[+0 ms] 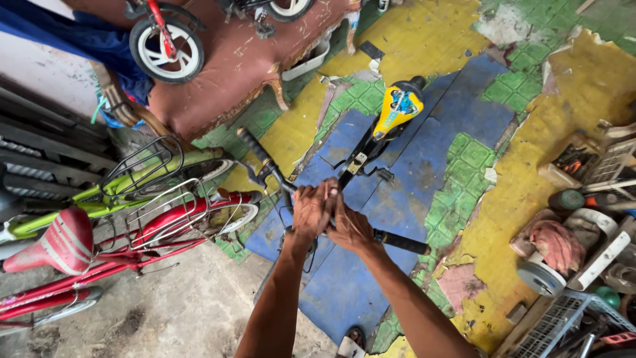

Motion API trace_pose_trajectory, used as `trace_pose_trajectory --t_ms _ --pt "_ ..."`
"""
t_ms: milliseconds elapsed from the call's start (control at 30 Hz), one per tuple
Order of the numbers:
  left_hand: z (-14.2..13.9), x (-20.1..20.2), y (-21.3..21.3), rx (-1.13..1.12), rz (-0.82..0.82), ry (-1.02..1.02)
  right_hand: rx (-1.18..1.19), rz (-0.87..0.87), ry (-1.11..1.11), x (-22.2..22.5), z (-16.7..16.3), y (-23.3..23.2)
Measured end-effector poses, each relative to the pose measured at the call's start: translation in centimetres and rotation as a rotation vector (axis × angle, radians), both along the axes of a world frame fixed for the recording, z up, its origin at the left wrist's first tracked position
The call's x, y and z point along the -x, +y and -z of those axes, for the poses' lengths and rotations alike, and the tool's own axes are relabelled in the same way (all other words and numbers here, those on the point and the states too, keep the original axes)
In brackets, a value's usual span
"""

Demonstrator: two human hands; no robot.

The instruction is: The person uses a power tool to tighten the front wheel axle of a bicycle, then moves to a small red bicycle on a sofa and adjusts the handlebars, chain, and front wheel area. The person manipulates the chain and wheel components by hand.

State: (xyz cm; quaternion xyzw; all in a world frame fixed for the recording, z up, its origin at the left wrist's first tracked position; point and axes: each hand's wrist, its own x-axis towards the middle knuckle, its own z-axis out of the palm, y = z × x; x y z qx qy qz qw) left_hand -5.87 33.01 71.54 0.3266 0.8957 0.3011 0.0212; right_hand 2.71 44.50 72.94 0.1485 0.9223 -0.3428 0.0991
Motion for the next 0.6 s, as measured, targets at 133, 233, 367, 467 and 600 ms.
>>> trace_pose_trajectory --t_ms 133,233,367,467,600 --pt "-0.7 0.5 0.7 -0.088 -0.073 -0.260 0.068 0.041 0.097 -0.1 0.0 0.4" --pt "-1.7 0.5 0.8 -0.222 0.001 -0.221 -0.001 -0.002 0.132 0.3 0.3 0.0" --pt "-3.4 0.2 0.6 -0.098 -0.048 -0.448 0.059 0.131 0.070 0.6 0.7 -0.5" --pt "-4.3 0.1 0.5 -0.121 -0.105 -0.505 0.287 0.245 0.444 0.6 1.0 -0.3" --pt "-4.4 -0.4 0.5 -0.236 -0.096 -0.267 0.366 0.409 0.639 1.6 2.5 0.1"
